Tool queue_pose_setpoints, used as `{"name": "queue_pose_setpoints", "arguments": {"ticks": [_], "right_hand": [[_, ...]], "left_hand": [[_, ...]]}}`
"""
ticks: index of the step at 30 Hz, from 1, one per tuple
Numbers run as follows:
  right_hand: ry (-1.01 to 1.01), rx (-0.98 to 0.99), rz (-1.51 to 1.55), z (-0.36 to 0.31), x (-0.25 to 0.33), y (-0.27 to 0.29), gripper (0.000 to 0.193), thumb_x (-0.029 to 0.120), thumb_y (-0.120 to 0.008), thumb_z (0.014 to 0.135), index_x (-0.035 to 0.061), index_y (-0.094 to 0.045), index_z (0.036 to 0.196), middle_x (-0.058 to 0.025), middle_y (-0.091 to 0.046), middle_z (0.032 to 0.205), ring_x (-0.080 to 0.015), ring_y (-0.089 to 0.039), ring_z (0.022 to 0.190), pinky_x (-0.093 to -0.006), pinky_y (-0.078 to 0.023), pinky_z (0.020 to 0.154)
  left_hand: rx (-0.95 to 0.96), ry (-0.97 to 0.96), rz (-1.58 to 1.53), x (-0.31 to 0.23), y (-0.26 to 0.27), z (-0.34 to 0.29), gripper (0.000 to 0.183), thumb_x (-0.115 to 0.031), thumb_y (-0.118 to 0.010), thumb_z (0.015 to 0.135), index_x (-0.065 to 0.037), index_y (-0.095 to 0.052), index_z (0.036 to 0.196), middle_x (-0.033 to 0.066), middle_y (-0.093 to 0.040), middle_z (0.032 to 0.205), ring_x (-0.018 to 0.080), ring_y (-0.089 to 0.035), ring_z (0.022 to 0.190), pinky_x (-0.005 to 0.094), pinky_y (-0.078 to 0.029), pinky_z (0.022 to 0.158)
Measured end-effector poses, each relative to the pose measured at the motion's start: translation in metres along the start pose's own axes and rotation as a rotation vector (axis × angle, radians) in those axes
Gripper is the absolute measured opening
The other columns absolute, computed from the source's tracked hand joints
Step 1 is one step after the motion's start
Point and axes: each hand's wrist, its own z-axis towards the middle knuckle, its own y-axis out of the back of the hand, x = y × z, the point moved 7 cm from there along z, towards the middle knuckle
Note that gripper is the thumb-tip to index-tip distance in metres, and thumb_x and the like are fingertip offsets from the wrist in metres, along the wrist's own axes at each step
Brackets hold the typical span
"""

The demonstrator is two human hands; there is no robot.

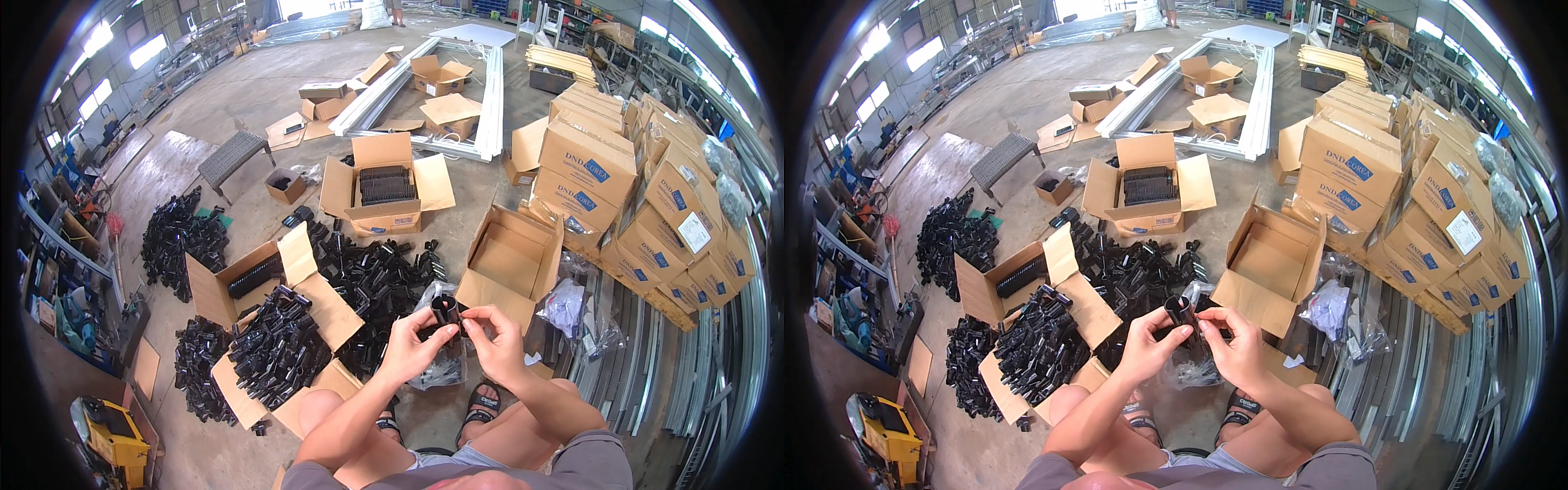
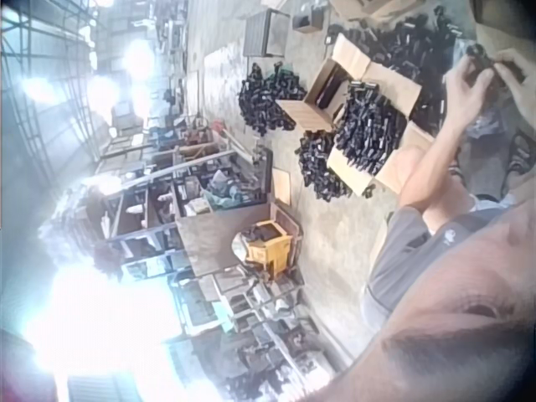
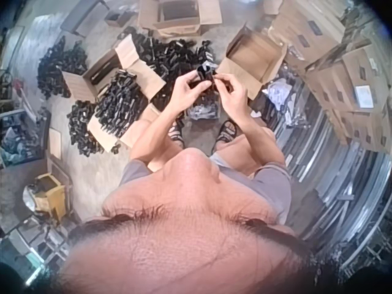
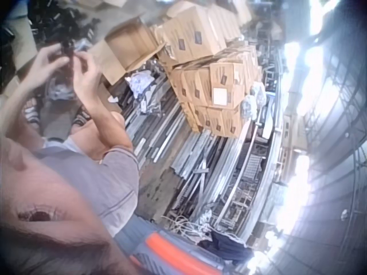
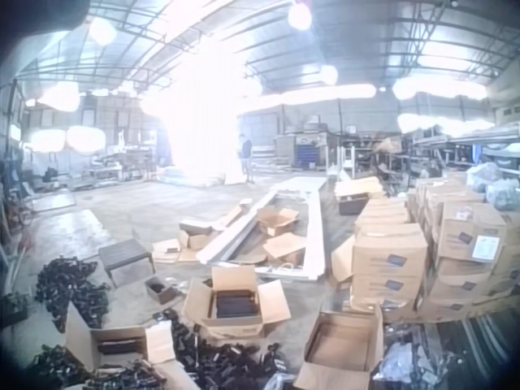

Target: The person picks up black plastic components from boxes on the floor, joins two pieces together by hand, and places the joined parts into a box.

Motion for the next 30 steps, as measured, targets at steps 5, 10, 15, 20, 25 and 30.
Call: {"name": "queue_pose_setpoints", "arguments": {"ticks": [5,10,15,20,25,30], "right_hand": [[-0.028,-0.032,0.123,-0.001,-0.005,0.000,0.012,0.002,-0.068,0.092,-0.0033,-0.067,0.103,-0.0072,-0.072,0.094,-0.0116,-0.067,0.082,-0.0261,-0.053,0.077],[-0.152,-0.012,0.236,-0.002,-0.014,-0.001,0.014,0.002,-0.068,0.093,-0.0035,-0.066,0.105,-0.0056,-0.070,0.097,-0.0095,-0.065,0.085,-0.0245,-0.052,0.078],[0.006,-0.019,0.165,-0.003,-0.005,0.003,0.015,0.002,-0.068,0.093,-0.0037,-0.065,0.107,-0.0050,-0.070,0.097,-0.0083,-0.065,0.086,-0.0226,-0.051,0.079],[-0.066,-0.009,0.298,-0.002,-0.010,0.003,0.014,0.000,-0.068,0.093,-0.0032,-0.066,0.106,-0.0057,-0.070,0.098,-0.0097,-0.065,0.090,-0.0231,-0.052,0.081],[-0.137,0.045,0.344,0.000,-0.018,0.004,0.014,-0.002,-0.068,0.092,-0.0031,-0.066,0.107,-0.0072,-0.070,0.101,-0.0106,-0.066,0.093,-0.0234,-0.053,0.083],[-0.245,0.063,0.444,-0.001,-0.020,0.003,0.014,-0.003,-0.069,0.092,-0.0023,-0.066,0.106,-0.0078,-0.071,0.101,-0.0109,-0.066,0.093,-0.0237,-0.054,0.084]], "left_hand": [[0.011,0.011,-0.005,0.001,-0.001,0.001,0.023,-0.010,-0.070,0.092,0.002,-0.069,0.111,0.0008,-0.073,0.086,0.0019,-0.056,0.078,0.0224,-0.048,0.070],[0.061,0.097,-0.128,0.010,-0.005,0.000,0.025,-0.012,-0.070,0.094,0.002,-0.067,0.115,-0.0006,-0.072,0.092,0.0016,-0.056,0.085,0.0215,-0.047,0.075],[0.082,0.079,-0.155,0.003,-0.009,0.000,0.030,-0.011,-0.070,0.094,0.003,-0.065,0.120,0.0004,-0.072,0.097,0.0020,-0.057,0.089,0.0215,-0.047,0.080],[0.106,0.134,-0.173,0.009,-0.007,0.000,0.036,-0.010,-0.071,0.094,0.005,-0.063,0.125,0.0058,-0.072,0.109,0.0068,-0.062,0.099,0.0243,-0.049,0.090],[0.119,0.117,-0.109,0.008,-0.006,0.000,0.037,-0.010,-0.071,0.093,0.005,-0.063,0.126,0.0059,-0.072,0.109,0.0075,-0.063,0.101,0.0247,-0.049,0.091],[0.123,0.104,-0.103,0.005,-0.006,0.000,0.036,-0.008,-0.071,0.093,0.005,-0.063,0.126,0.0061,-0.072,0.109,0.0080,-0.063,0.102,0.0253,-0.049,0.092]]}}
